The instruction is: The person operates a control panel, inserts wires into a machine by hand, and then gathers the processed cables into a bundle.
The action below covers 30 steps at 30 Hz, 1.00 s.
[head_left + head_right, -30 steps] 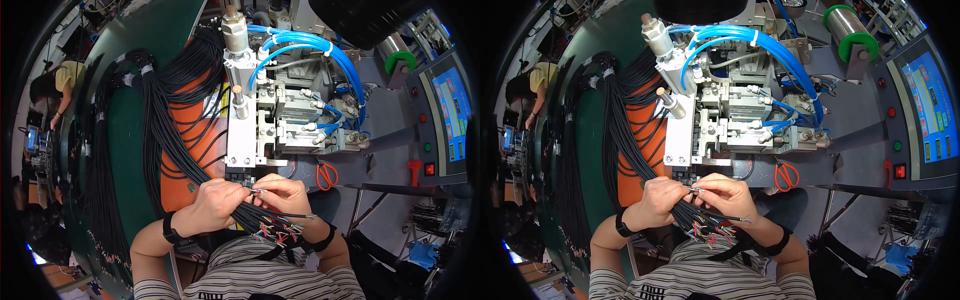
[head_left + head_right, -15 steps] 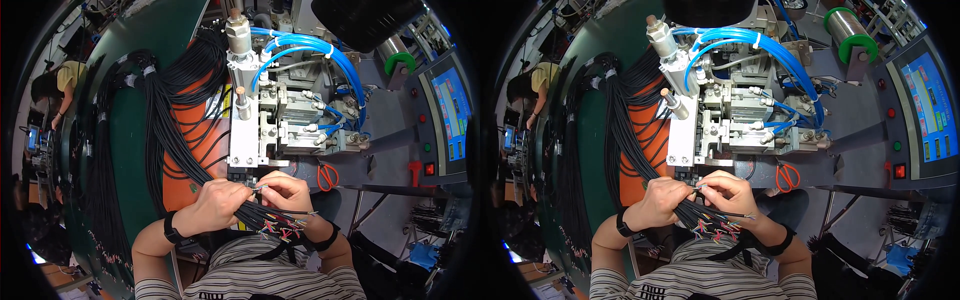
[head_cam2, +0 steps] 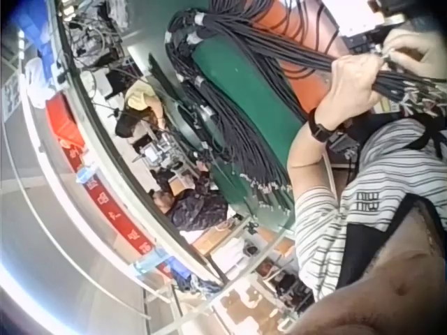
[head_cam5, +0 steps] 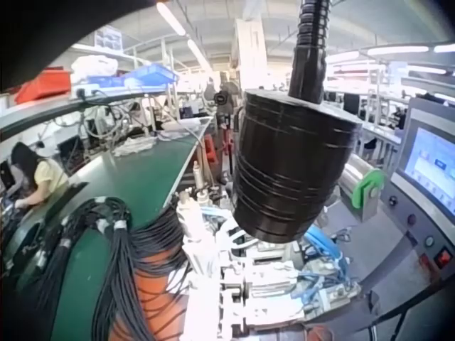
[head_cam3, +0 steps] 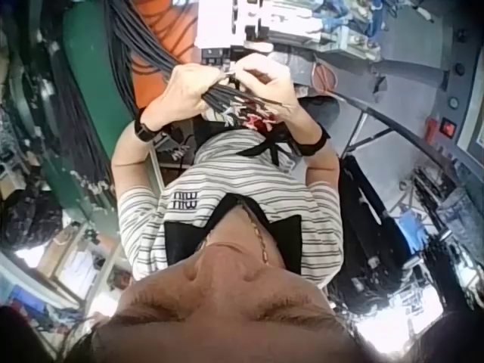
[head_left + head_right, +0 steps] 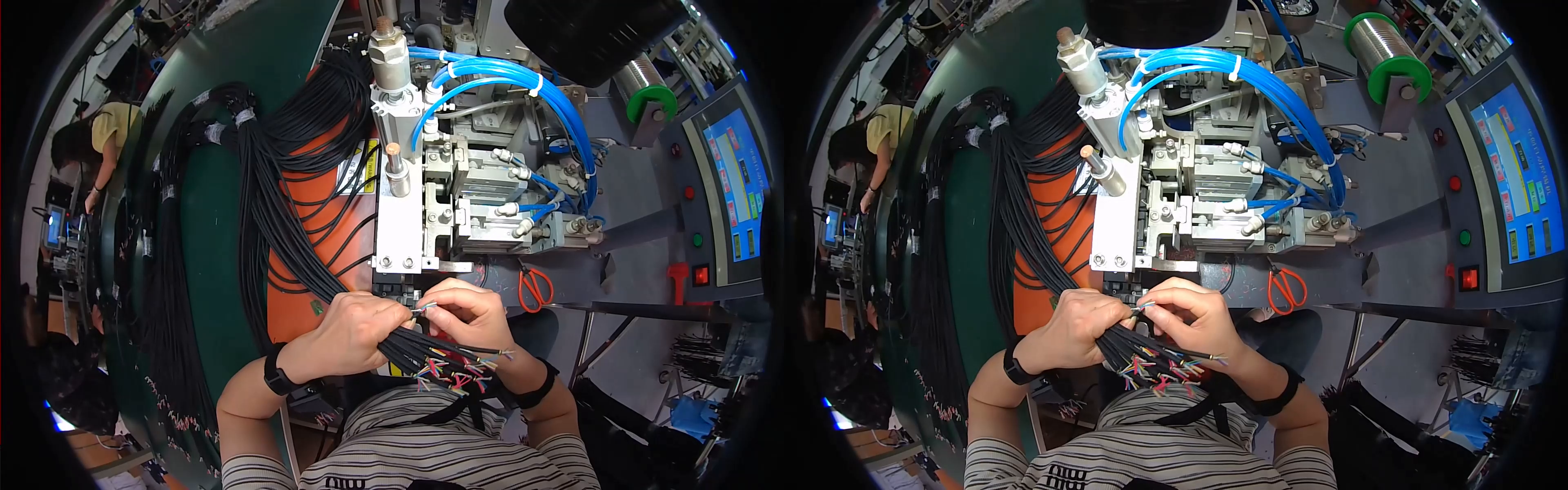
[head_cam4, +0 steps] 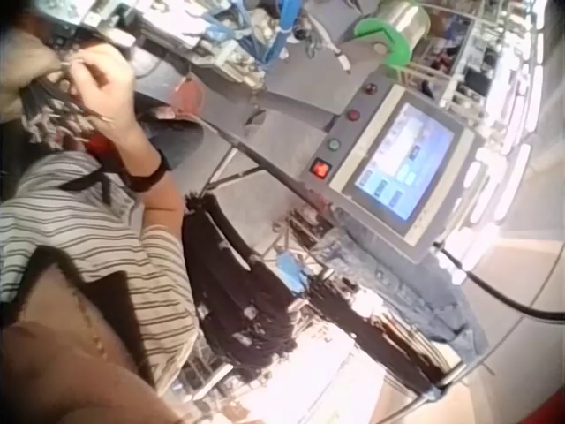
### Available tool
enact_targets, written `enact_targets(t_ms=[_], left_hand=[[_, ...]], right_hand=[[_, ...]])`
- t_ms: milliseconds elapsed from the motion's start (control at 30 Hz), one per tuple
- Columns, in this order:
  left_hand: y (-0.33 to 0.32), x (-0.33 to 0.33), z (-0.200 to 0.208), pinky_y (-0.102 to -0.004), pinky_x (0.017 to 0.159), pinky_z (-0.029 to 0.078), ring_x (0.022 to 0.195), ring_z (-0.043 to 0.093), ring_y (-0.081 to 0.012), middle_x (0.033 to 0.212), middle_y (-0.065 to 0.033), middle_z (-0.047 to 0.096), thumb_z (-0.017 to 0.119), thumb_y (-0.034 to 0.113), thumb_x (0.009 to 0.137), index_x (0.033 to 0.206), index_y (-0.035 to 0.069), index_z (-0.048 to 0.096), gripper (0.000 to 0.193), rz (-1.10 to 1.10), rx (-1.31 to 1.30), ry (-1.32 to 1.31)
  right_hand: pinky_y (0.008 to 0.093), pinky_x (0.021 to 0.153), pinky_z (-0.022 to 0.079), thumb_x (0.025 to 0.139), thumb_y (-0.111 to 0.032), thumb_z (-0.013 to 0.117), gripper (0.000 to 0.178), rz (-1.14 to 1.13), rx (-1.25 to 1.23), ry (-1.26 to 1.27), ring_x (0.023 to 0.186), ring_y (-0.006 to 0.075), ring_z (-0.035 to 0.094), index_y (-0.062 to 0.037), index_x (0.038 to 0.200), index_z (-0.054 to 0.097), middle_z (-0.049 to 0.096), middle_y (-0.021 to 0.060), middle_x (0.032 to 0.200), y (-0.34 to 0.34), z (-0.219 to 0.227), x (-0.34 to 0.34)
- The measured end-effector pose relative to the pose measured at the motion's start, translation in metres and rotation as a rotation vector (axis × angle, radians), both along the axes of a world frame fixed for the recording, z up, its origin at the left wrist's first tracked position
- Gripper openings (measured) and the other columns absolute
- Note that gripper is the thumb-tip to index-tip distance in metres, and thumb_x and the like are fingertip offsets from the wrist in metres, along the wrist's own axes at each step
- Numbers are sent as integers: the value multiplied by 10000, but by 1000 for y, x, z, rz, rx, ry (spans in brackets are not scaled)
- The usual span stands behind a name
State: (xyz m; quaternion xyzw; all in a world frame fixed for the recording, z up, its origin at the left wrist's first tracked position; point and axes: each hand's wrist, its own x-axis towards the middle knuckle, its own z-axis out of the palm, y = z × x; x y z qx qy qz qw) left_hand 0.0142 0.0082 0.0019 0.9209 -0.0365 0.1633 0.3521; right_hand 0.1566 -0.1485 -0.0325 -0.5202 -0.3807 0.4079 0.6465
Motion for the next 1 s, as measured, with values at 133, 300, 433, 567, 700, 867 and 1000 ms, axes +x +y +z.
enact_targets(t_ms=[133, 300, 433, 567, 700, 867, 1000], left_hand=[[7, -2, 3, -379, 526, 479, 612, 633, -288, 698, -77, 620, 713, 171, 777, 837, 39, 588, 192, -90, -51, 77], [8, -2, 7, -359, 504, 465, 569, 614, -263, 638, -59, 584, 721, 152, 777, 819, 58, 588, 168, -123, -51, 106], [-1, -4, 4, -360, 524, 476, 536, 596, -254, 616, -43, 567, 722, 155, 760, 827, 59, 588, 177, -77, 65, 111], [-14, -12, 1, -356, 571, 496, 596, 599, -244, 721, -58, 600, 716, 129, 714, 918, 29, 630, 243, 104, 304, 83], [-11, -11, 1, -350, 616, 507, 698, 603, -244, 873, -90, 615, 705, 101, 677, 1041, -23, 644, 390, 178, 398, -15], [-8, -12, -2, -349, 632, 510, 775, 605, -259, 961, -113, 603, 699, 90, 653, 1117, -49, 630, 489, 132, 361, 62], [-8, -10, -1, -343, 619, 503, 755, 596, -254, 918, -103, 590, 696, 84, 662, 1115, -47, 630, 477, 136, 344, 66]], right_hand=[[206, 593, 509, 913, 45, 622, 151, 50, 34, 42, 666, 82, 614, 46, 1045, 695, 658, 88, 964, 0, -3, 2], [197, 566, 492, 876, 12, 677, 117, 85, -17, -99, 627, 69, 611, 32, 988, 701, 658, 62, 881, 0, 7, 7], [243, 495, 469, 819, 0, 713, 48, -47, -35, -545, 588, 104, 619, 5, 860, 689, 652, 63, 801, 4, 13, 4], [296, 476, 466, 770, -51, 726, 73, -198, -98, -1145, 555, 183, 623, -29, 783, 658, 631, 66, 768, 8, 21, -3], [344, 501, 490, 771, -67, 704, 59, -144, -151, -1098, 570, 252, 619, -36, 791, 659, 628, 75, 778, 13, 15, 0], [360, 512, 496, 780, -55, 700, 57, -183, -99, -968, 580, 259, 630, -33, 814, 660, 637, 80, 789, 11, 7, 0], [360, 516, 499, 792, -51, 695, 55, -206, -108, -972, 581, 262, 633, -34, 830, 659, 639, 76, 792, 12, 6, -3]])
